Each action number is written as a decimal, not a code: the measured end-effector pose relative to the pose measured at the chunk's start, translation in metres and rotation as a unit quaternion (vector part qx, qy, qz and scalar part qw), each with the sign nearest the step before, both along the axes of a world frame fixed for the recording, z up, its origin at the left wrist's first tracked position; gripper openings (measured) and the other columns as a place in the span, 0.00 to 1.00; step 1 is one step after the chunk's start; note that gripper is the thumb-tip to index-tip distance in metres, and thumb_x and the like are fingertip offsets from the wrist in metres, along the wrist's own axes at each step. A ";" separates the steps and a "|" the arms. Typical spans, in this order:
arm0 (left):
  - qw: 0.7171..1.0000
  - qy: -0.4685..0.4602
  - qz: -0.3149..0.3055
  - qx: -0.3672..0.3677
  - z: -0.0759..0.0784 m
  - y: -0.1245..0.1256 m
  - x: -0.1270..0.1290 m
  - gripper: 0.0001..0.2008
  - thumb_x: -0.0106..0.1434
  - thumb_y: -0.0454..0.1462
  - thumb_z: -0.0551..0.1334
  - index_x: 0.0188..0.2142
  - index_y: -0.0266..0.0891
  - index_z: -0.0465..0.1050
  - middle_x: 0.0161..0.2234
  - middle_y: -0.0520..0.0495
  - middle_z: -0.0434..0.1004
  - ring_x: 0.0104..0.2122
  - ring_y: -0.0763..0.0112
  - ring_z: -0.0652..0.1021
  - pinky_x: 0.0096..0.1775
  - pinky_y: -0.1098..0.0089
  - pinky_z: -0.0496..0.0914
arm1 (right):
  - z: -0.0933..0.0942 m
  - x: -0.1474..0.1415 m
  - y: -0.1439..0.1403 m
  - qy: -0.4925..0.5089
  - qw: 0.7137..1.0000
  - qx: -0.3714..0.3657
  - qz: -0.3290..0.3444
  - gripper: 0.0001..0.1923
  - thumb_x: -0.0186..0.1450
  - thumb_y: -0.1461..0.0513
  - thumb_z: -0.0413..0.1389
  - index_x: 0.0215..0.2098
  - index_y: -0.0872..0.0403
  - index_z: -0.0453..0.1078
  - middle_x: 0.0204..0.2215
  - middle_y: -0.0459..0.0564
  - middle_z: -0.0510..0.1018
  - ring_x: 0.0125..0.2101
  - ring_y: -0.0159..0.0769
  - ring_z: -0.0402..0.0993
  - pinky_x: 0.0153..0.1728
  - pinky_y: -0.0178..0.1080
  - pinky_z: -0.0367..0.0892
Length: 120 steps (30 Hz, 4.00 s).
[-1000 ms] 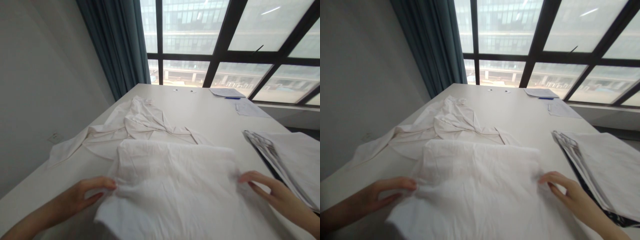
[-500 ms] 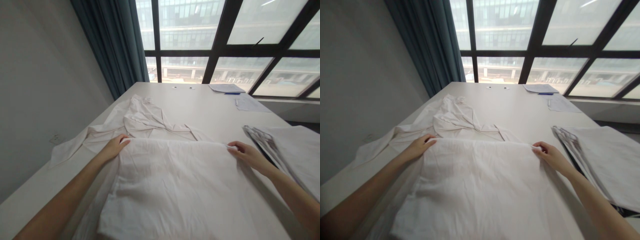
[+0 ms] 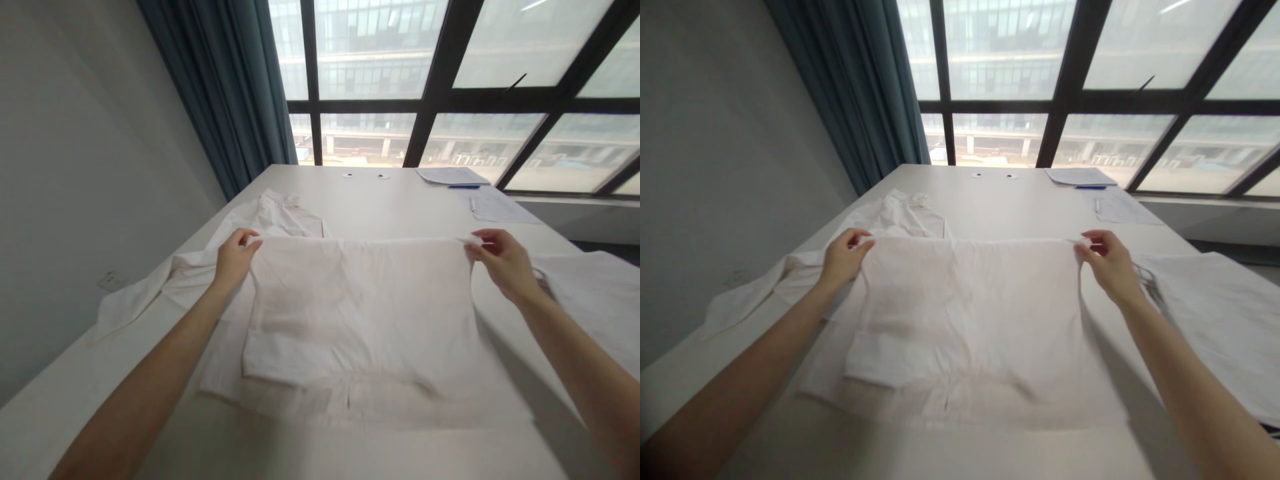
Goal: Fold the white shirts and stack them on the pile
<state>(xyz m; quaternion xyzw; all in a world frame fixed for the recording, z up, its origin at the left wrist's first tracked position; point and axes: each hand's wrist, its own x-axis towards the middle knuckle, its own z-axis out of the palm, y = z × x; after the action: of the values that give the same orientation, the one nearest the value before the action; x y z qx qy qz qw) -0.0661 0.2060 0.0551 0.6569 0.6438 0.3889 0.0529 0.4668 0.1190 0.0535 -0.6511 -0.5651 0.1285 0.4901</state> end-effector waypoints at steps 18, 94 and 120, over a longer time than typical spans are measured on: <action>0.890 0.281 -0.360 -0.007 -0.027 -0.183 0.042 0.21 0.67 0.48 0.57 0.57 0.44 0.66 0.61 0.41 0.65 0.63 0.55 0.61 0.62 0.49 0.53 | -0.030 -0.072 -0.155 -0.273 0.948 -0.124 0.107 0.32 0.66 0.42 0.48 0.59 0.53 0.59 0.37 0.55 0.75 0.33 0.42 0.75 0.35 0.44 0.72; 0.980 0.112 -0.161 0.014 -0.027 -0.171 0.025 0.16 0.64 0.37 0.50 0.44 0.38 0.74 0.42 0.42 0.79 0.45 0.60 0.77 0.51 0.58 0.70 | -0.030 -0.098 -0.157 -0.289 0.901 0.064 0.316 0.17 0.71 0.60 0.47 0.54 0.48 0.71 0.49 0.55 0.77 0.49 0.41 0.73 0.46 0.43 0.71; 0.958 -0.205 -0.058 -0.192 -0.016 -0.156 0.010 0.25 0.50 0.48 0.65 0.45 0.39 0.75 0.29 0.53 0.68 0.27 0.72 0.72 0.29 0.74 0.69 | -0.018 -0.075 -0.155 0.021 0.993 -0.117 -0.003 0.23 0.60 0.46 0.58 0.49 0.49 0.71 0.32 0.46 0.74 0.24 0.32 0.70 0.21 0.31 0.64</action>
<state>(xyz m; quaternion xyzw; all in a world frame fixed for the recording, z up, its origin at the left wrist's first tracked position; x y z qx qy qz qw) -0.0564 0.0500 0.0386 0.5767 0.6421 0.3808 0.3318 0.3914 -0.0359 0.0355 -0.7027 -0.5341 0.2060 0.4224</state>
